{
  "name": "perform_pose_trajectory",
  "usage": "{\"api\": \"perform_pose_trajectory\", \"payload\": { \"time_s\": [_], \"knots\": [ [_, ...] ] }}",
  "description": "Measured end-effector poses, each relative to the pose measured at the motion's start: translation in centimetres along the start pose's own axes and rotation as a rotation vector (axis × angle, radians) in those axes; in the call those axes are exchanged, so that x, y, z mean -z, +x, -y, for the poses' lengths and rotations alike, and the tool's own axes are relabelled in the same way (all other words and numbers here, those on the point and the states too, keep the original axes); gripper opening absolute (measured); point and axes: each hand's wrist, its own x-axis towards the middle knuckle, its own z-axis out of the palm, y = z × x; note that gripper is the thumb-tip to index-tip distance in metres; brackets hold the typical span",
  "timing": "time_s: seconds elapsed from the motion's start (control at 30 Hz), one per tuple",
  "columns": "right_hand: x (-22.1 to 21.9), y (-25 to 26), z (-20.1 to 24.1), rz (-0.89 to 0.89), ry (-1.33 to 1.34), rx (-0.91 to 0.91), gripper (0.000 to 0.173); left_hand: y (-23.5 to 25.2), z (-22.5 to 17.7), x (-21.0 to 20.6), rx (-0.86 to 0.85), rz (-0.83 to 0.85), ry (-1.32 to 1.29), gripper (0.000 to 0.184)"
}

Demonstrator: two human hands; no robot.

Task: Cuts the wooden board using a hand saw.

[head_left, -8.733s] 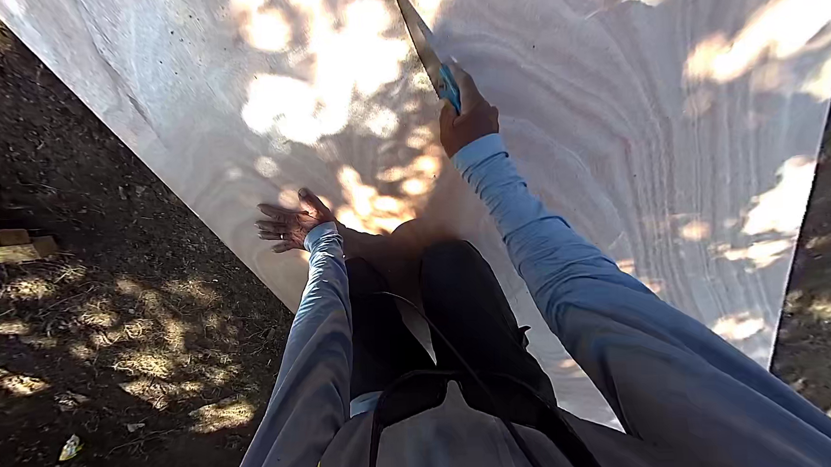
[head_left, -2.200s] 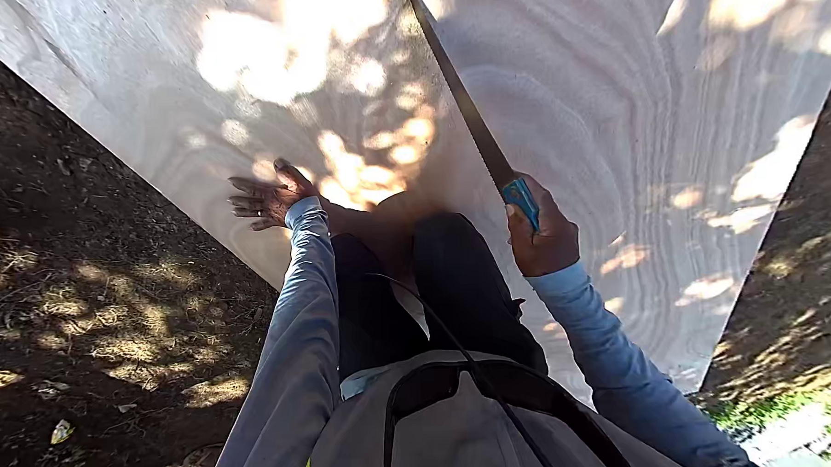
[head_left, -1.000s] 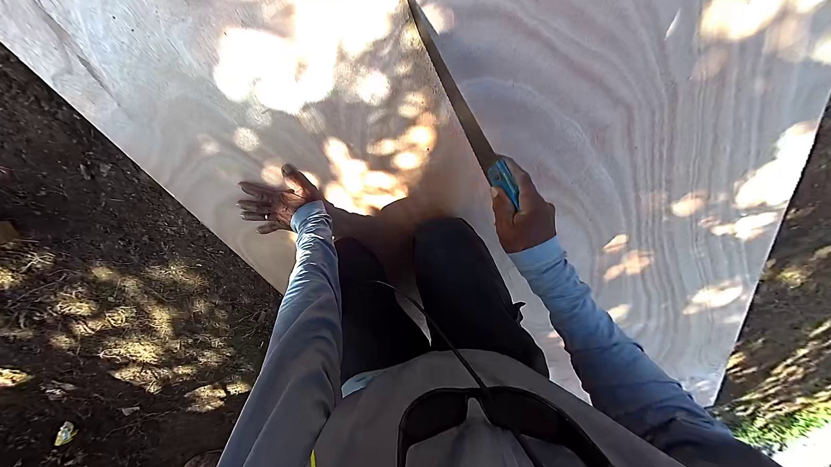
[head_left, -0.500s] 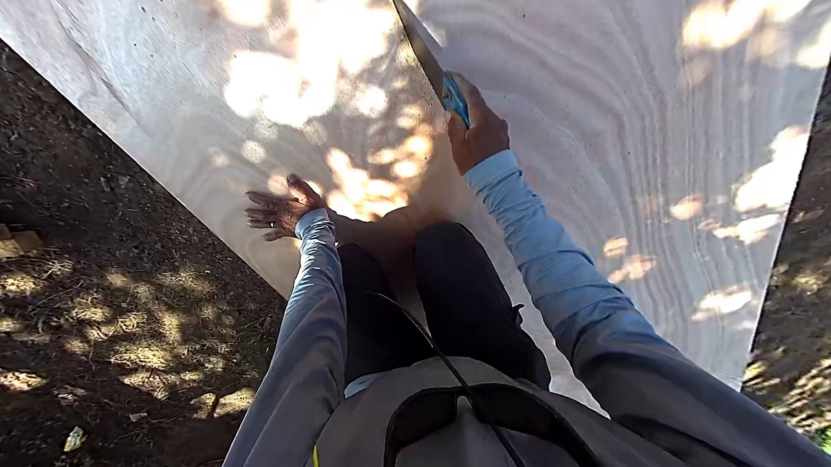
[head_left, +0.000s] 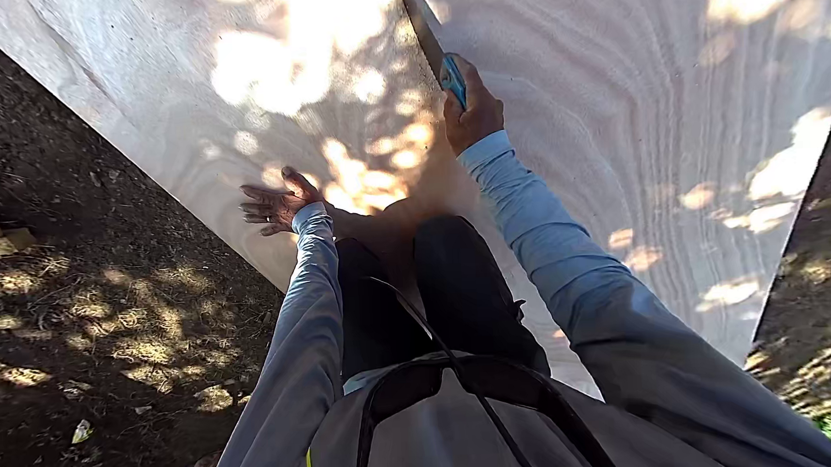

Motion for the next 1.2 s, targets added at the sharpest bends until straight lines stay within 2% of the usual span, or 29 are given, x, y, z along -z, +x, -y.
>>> {"api": "perform_pose_trajectory", "payload": {
  "time_s": [0.03,0.13,0.3,0.37,0.43,0.6,0.67,0.73,0.8,0.9,1.0,1.07,1.2],
  "knots": [
    [0.6,0.3,0.3,0.008,0.005,0.003,0.052,-0.2,0.1,-0.2,0.003,0.002,-0.004,0.101],
    [2.0,-3.7,-0.5,0.019,0.007,-0.022,0.053,-0.2,0.4,0.2,0.006,0.004,-0.007,0.101],
    [3.9,-17.5,-8.7,-0.027,0.018,-0.032,0.050,-0.5,0.3,0.6,0.003,0.024,0.005,0.100],
    [5.2,-20.0,-9.4,-0.009,0.015,-0.062,0.049,-0.6,0.4,0.7,-0.002,0.031,0.019,0.100],
    [4.9,-18.0,-7.7,-0.015,0.000,-0.051,0.048,-0.4,0.4,0.6,-0.003,0.025,0.019,0.100],
    [-0.1,-0.8,0.1,0.004,-0.031,-0.016,0.052,-0.5,0.6,0.4,-0.001,0.008,-0.002,0.101],
    [0.3,2.5,2.9,0.049,-0.009,-0.045,0.054,-0.3,0.4,0.5,0.010,0.007,-0.007,0.102],
    [1.2,0.6,2.3,0.057,-0.008,-0.054,0.055,-0.7,0.8,0.7,0.007,0.013,-0.003,0.102],
    [2.0,-2.8,-0.1,0.016,0.014,-0.018,0.053,0.0,0.1,0.0,0.014,-0.011,-0.023,0.102],
    [3.2,-12.9,-6.2,0.007,0.029,-0.051,0.051,-0.3,0.9,0.2,0.009,0.010,0.014,0.103],
    [6.0,-19.0,-7.8,0.026,-0.006,-0.112,0.049,-0.4,0.6,0.1,0.000,0.000,0.018,0.102],
    [6.9,-18.3,-5.8,0.039,-0.042,-0.104,0.049,-0.3,1.0,0.1,-0.001,-0.002,0.013,0.102],
    [3.1,-5.7,-0.9,0.068,-0.060,-0.079,0.050,-0.4,0.7,0.1,0.006,0.012,0.010,0.102]
  ]
}}
